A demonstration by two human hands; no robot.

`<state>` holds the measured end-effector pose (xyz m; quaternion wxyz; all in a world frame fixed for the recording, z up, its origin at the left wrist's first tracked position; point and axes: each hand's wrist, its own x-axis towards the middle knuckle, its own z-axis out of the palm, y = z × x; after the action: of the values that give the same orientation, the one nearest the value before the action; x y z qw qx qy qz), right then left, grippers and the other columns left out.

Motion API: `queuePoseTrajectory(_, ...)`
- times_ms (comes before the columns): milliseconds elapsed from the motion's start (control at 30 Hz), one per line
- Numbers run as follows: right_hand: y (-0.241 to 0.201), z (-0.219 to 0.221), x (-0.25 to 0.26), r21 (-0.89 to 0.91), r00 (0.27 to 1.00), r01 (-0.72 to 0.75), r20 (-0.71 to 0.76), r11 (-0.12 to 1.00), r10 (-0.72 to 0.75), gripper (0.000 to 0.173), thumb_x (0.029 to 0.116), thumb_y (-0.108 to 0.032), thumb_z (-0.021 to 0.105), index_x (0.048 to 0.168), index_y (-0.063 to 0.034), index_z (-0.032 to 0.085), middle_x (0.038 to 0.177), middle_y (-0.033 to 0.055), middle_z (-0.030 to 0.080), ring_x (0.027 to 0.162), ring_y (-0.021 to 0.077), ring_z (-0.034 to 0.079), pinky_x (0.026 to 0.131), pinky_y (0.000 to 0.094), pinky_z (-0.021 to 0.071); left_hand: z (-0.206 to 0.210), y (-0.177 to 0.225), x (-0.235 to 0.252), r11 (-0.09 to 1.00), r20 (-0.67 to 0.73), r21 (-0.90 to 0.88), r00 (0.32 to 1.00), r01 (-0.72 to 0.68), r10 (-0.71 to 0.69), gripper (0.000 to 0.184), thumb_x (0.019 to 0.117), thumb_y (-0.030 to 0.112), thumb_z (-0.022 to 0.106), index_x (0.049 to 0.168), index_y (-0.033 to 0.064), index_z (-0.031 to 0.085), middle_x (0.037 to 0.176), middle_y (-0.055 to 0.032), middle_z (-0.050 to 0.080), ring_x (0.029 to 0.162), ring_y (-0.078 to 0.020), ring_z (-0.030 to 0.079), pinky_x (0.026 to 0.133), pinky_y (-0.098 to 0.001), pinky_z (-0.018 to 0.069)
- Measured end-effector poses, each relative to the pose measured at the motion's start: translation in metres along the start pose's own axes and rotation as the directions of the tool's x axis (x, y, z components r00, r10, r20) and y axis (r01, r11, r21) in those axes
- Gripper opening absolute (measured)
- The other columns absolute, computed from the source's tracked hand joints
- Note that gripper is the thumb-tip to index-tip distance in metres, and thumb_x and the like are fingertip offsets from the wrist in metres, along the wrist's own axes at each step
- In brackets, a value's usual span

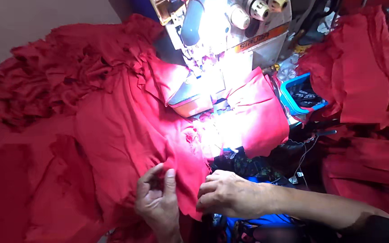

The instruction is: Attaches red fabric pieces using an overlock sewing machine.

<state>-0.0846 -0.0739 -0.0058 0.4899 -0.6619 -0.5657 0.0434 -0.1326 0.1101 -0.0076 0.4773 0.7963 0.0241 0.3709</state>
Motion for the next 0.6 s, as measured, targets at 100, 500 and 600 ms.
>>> queuePoseTrajectory(100, 0.003, -0.003, 0.009, 0.21, 0.968, -0.057, -0.226, 0.976, 0.105, 0.009, 0.0923, -0.001, 0.066, 0.093, 0.0041, 0.073, 0.08, 0.0116, 0.072, 0.073, 0.0138, 0.068, 0.07, 0.0279, 0.0547, 0.012, 0.013, -0.009, 0.991, 0.151, -0.116, 0.988, 0.06, -0.042, 0.028, 0.0877, -0.002, 0.069, 0.115, -0.003, 0.063, 0.108, 0.0048, 0.072, 0.098, 0.0006, 0.067, 0.088, -0.0186, 0.0569)
queuePoseTrajectory(500, 0.009, -0.007, 0.014, 0.263, 0.879, -0.159, -0.4, 0.952, 0.257, 0.014, 0.0953, -0.01, 0.065, 0.094, 0.0034, 0.07, 0.081, -0.0014, 0.07, 0.073, -0.0088, 0.06, 0.07, 0.0082, 0.0503, 0.016, 0.028, -0.008, 0.869, 0.189, -0.394, 0.952, 0.298, -0.241, 0.026, 0.0905, -0.007, 0.063, 0.116, -0.0076, 0.059, 0.104, 0.0004, 0.073, 0.091, -0.0019, 0.071, 0.084, -0.0208, 0.0594)
queuePoseTrajectory(600, 0.008, -0.006, 0.018, 0.239, 0.863, -0.177, -0.429, 0.955, 0.267, 0.014, 0.0929, -0.012, 0.068, 0.094, 0.0016, 0.067, 0.078, -0.0039, 0.068, 0.071, -0.0093, 0.058, 0.068, 0.0077, 0.0491, 0.015, 0.028, -0.007, 0.888, 0.194, -0.377, 0.96, 0.263, -0.202, 0.026, 0.0911, -0.007, 0.062, 0.116, -0.0102, 0.057, 0.106, -0.0018, 0.074, 0.094, -0.0021, 0.07, 0.086, -0.0206, 0.0586)
